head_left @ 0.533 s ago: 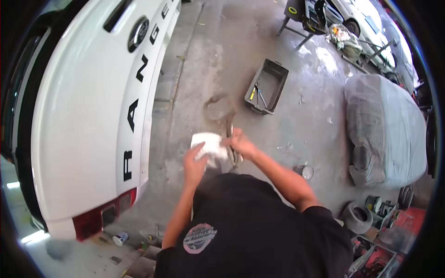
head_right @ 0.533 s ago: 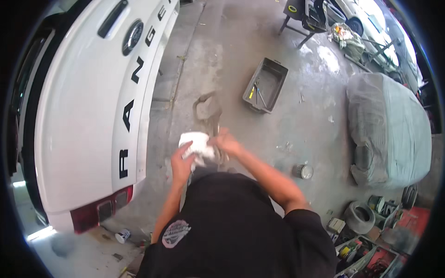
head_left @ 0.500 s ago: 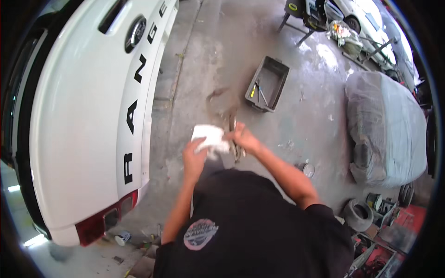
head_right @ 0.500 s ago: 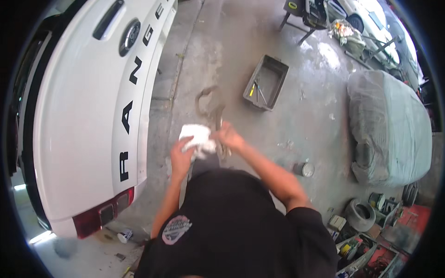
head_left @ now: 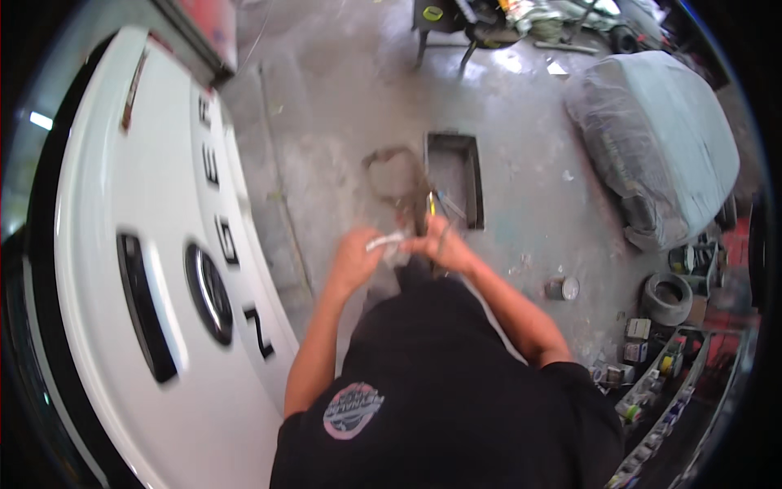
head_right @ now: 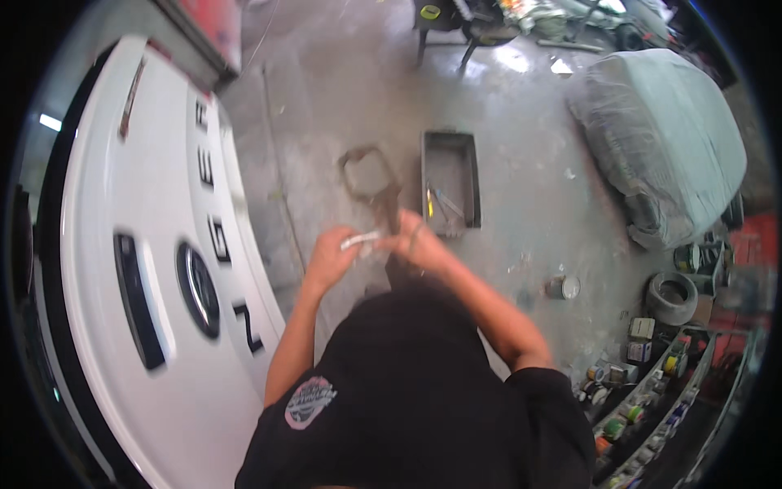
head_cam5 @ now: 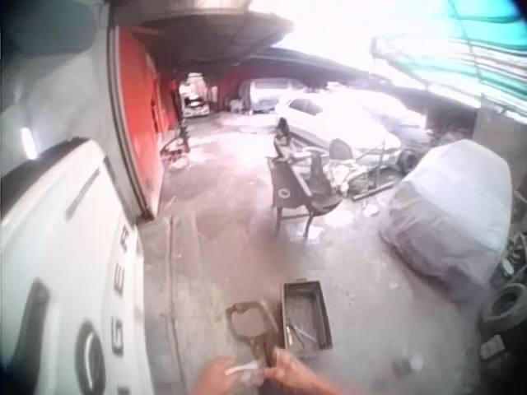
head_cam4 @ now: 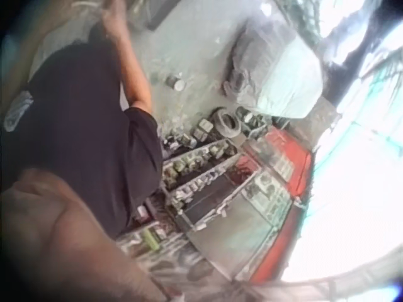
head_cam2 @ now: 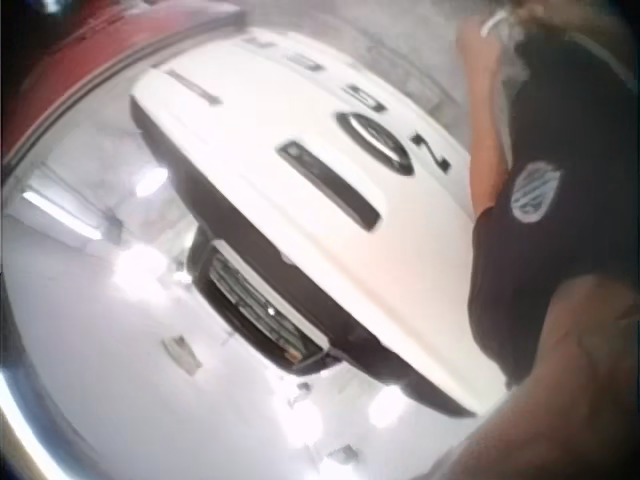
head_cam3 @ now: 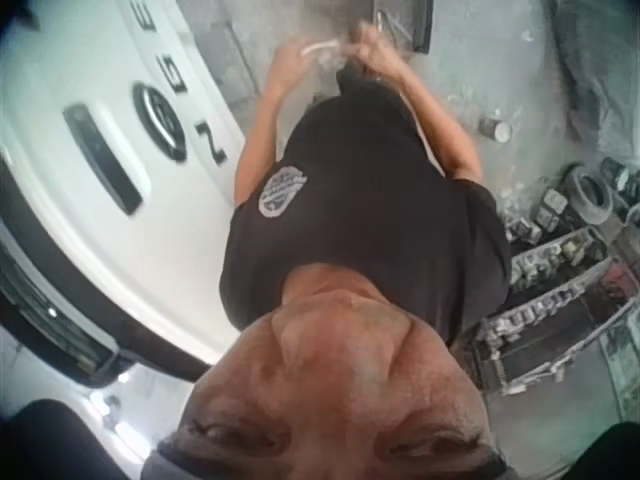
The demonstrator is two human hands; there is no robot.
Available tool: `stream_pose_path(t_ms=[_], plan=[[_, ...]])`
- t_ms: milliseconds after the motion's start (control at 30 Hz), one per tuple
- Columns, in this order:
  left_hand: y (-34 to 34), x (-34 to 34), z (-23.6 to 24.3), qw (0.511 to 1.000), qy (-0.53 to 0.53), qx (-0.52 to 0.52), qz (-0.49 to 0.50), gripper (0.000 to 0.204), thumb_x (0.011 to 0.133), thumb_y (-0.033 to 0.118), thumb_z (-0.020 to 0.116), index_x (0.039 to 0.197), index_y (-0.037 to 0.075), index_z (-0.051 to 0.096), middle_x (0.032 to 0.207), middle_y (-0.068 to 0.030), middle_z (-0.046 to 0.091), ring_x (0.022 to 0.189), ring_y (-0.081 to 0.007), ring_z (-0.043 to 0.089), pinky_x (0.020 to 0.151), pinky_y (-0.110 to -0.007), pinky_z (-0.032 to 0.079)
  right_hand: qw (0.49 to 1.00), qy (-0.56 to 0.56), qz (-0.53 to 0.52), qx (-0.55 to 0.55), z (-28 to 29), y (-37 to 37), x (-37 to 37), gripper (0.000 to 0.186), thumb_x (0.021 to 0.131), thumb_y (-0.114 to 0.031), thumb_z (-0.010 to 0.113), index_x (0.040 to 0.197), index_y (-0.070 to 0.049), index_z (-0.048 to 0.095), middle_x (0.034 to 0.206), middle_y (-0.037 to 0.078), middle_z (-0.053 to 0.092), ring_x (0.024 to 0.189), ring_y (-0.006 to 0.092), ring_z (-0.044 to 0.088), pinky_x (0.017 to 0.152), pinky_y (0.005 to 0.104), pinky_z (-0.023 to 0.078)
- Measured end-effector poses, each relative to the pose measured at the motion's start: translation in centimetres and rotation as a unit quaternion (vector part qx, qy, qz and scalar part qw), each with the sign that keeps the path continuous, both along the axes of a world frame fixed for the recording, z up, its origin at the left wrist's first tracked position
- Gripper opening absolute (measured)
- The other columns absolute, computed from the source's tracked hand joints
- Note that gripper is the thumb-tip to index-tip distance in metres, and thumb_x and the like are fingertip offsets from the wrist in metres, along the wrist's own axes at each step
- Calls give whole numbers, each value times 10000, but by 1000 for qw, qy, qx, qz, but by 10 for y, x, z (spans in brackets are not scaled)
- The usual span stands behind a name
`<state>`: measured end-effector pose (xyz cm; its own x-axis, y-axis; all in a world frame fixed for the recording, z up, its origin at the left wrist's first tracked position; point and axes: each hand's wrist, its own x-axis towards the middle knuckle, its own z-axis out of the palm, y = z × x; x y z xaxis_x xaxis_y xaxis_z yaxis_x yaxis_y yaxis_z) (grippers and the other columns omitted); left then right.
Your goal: The person applies tape to a plastic car part, uses a hammer on a metal car frame, and then cleans a locking clamp with a cloth before securing it to the plastic part.
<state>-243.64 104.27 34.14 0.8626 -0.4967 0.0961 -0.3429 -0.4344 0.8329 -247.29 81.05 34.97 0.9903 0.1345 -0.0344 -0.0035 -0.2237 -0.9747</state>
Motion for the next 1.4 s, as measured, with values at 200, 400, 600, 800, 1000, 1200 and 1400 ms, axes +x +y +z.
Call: stream_pose_path(t_ms=[200, 400, 600, 800, 1000, 1200, 1400], plan=[[-19, 136, -1, 998, 37, -42, 0, 188, 854, 100, 700, 997, -17, 736, 876, -196, 726, 809, -325, 695, 730, -404, 524, 995, 100, 6, 21, 7, 9, 134, 261, 818, -70, 702, 1057, 8, 631, 863, 51, 622, 848, 127, 565, 775, 349, 492], [-50, 289, -8, 984, 88, -53, 143, 189, 873, 108, 733, 999, -33, 730, 840, -162, 747, 751, -185, 678, 702, -342, 524, 994, 105, 8, -5, -23, -23, 314, 267, 804, -139, 743, 992, 28, 655, 752, 59, 600, 744, 140, 530, 681, 387, 472], [-93, 467, -6, 983, 74, -45, 163, 281, 851, 131, 762, 1072, -34, 708, 865, -184, 736, 793, -204, 689, 728, -344, 527, 991, 132, -25, -18, 0, -84, 478, 236, 794, -118, 724, 955, 47, 673, 751, 54, 633, 725, 136, 567, 685, 349, 495], [-138, 604, -45, 951, 267, -152, 26, 275, 871, 144, 785, 1073, -30, 716, 966, -55, 725, 865, -120, 650, 776, -283, 514, 985, 113, -130, -32, -17, -137, 591, 270, 777, -91, 715, 1013, 28, 663, 805, 51, 643, 765, 148, 595, 708, 328, 482], [-217, 731, -63, 998, -21, -23, 47, 165, 796, 63, 739, 925, -27, 687, 833, -160, 691, 743, -318, 662, 692, -403, 505, 970, 71, -217, -84, -36, -179, 687, 273, 781, -114, 724, 1004, 30, 659, 787, 72, 636, 751, 157, 599, 698, 345, 485], [-286, 865, -73, 982, 149, -116, -11, 145, 854, 50, 682, 970, -26, 721, 872, -120, 712, 770, -247, 657, 689, -379, 501, 946, 93, -310, -19, -31, -176, 797, 287, 805, -107, 712, 1054, 25, 659, 853, 100, 695, 816, 177, 642, 770, 351, 517], [-325, 958, -40, 856, 427, -244, -162, 372, 938, 103, 723, 1276, -28, 641, 1061, -40, 717, 952, -109, 655, 861, -287, 516, 926, 131, -350, 54, -1, -216, 871, 344, 824, -128, 651, 1140, 9, 660, 990, 99, 711, 918, 179, 653, 842, 361, 508]])
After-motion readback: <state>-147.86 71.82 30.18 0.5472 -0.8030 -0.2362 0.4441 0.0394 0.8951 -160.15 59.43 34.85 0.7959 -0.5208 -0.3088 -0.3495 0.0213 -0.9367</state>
